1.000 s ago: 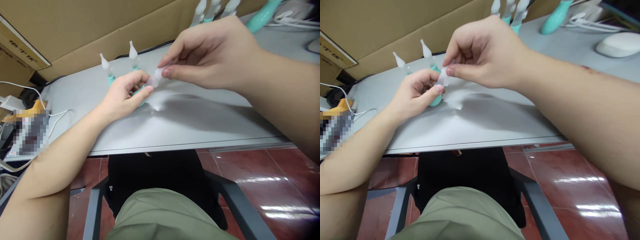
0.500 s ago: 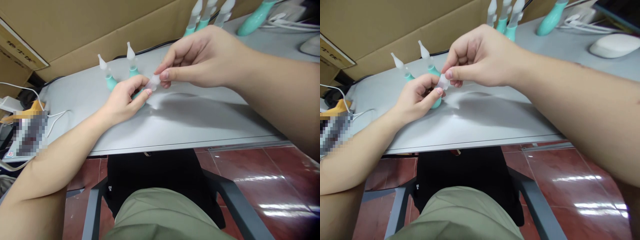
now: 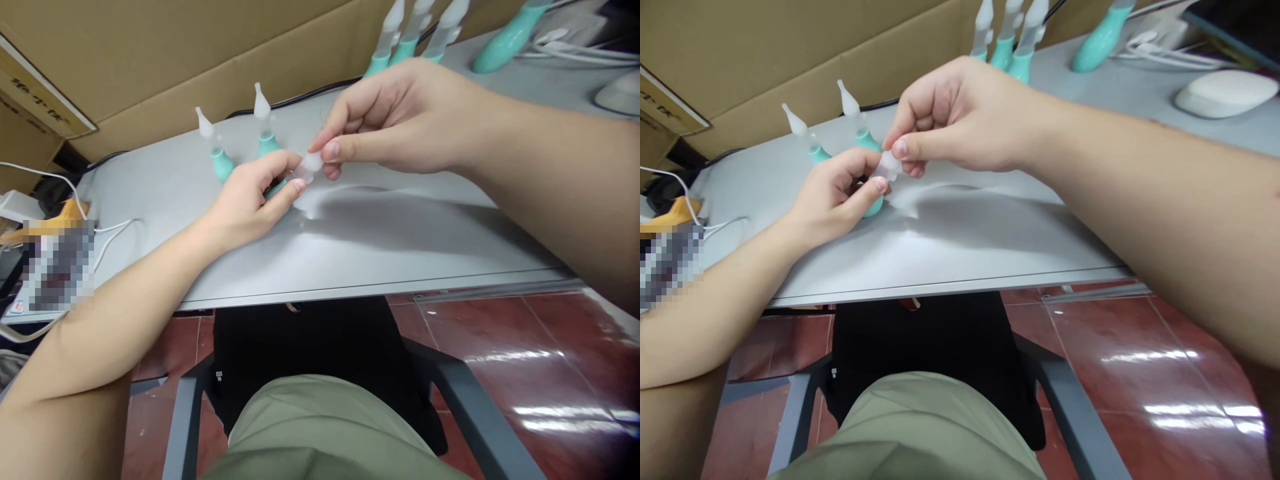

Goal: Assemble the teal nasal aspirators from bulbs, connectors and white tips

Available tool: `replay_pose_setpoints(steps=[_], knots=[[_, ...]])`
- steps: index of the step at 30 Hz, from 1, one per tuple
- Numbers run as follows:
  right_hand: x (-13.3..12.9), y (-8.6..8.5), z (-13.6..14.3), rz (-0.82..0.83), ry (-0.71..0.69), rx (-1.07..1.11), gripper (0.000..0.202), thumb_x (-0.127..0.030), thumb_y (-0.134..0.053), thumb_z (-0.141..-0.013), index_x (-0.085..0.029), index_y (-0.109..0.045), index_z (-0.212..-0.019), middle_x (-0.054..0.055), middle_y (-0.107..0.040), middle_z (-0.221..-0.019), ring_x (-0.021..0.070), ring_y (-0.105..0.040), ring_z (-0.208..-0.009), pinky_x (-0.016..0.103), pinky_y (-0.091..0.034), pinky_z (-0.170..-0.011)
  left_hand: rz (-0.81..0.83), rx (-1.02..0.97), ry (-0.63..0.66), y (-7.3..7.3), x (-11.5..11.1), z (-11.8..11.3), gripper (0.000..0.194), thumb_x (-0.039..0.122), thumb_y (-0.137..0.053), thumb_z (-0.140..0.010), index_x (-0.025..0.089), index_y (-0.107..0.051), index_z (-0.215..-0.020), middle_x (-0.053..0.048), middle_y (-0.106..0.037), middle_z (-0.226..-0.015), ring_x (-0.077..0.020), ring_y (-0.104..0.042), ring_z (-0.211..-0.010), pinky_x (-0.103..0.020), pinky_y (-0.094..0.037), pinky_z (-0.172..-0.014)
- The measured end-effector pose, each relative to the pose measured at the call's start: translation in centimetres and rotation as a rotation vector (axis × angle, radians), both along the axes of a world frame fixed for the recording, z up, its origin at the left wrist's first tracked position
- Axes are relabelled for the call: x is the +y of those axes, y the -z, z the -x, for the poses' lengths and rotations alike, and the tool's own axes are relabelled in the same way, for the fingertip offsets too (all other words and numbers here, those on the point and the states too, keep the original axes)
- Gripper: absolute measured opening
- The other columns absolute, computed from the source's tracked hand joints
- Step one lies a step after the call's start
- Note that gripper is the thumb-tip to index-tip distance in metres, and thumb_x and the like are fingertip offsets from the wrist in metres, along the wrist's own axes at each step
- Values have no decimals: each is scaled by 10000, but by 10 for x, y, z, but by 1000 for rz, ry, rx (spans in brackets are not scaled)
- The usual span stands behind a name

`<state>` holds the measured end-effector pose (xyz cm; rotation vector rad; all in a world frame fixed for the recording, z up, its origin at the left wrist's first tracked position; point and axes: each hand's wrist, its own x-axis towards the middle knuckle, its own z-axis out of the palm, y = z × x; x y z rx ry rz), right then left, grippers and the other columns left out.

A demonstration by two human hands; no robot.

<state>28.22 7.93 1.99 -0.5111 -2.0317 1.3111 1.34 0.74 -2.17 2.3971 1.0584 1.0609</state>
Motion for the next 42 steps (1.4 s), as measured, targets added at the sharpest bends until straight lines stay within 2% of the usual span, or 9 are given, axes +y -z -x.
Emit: replay_pose_setpoints(steps=[3, 9, 13, 19, 24, 29, 32, 38, 42], knots=[[1, 0, -2, -2, -40, -6, 424, 137, -810, -1104, -231, -909, -918, -43, -869, -807, 64, -817, -745, 130, -663, -761, 4, 1, 0, 0, 0, 0, 304, 524, -675, -1213, 258, -822, -1208, -65, -763, -974, -241, -630, -827, -409, -567, -808], [8, -3, -6, -34, -81, -77, 440, 134, -787, -1101, -249, -897, -913, -59, -865, -818, 61, -818, -762, 144, -652, -765, 48, 18, -16, 1, 0, 1, 451, 704, -672, -1221, 282, -831, -1237, -60, -765, -987, -251, -647, -848, -418, -580, -833], [8, -3, -5, -61, -88, -97, 404, 81, -787, -1120, -255, -876, -915, -49, -855, -820, 73, -800, -756, 162, -644, -747, 22, 5, 12, 2, 1, 4, 514, 745, -681, -1231, 267, -863, -1280, -75, -784, -1016, -254, -669, -862, -419, -575, -834], [-4, 1, 1, -148, 127, -38, 210, -114, -918, -1116, -318, -940, -1072, -37, -880, -941, 101, -817, -815, 176, -684, -752, 10, -30, -26, 1, 5, 1, 455, 661, -659, -1261, 271, -886, -1311, -81, -827, -1030, -248, -706, -879, -426, -604, -862], [-10, 5, 3, -203, 214, -18, 188, -205, -913, -1126, -348, -1012, -1055, -33, -921, -973, 106, -829, -861, 181, -725, -833, -7, -52, -80, -1, 4, -1, 402, 641, -702, -1233, 278, -874, -1258, -67, -818, -1010, -239, -695, -855, -420, -593, -841], [-1, 11, 0, -215, 170, -45, 190, -281, -901, -1161, -389, -1034, -1079, -47, -950, -1039, 89, -876, -908, 136, -713, -870, -2, -50, -80, -7, -2, -3, 408, 605, -684, -1234, 244, -865, -1173, -78, -825, -992, -249, -716, -880, -430, -595, -889], [2, 15, -1, -214, 159, -10, 195, -226, -927, -1121, -371, -1043, -1062, -43, -955, -1044, 99, -869, -896, 157, -734, -875, 36, -38, -62, -7, -3, -4, 385, 583, -692, -1209, 241, -868, -1184, -82, -845, -1011, -245, -699, -871, -427, -581, -872], [11, 16, -5, -269, 105, -61, 192, -249, -929, -1119, -389, -1049, -1065, -46, -955, -1056, 101, -881, -962, 136, -716, -867, 44, -17, -53, -2, -2, 0, 467, 701, -691, -1203, 262, -844, -1162, -77, -790, -977, -251, -645, -850, -428, -529, -809], [15, 9, -12, -357, 62, -105, 162, -296, -942, -1105, -408, -1058, -1091, -53, -948, -1029, 90, -860, -951, 112, -671, -811, 17, -20, -4, 0, -1, 1, 381, 583, -689, -1233, 244, -857, -1186, -72, -785, -966, -244, -654, -840, -423, -534, -801]])
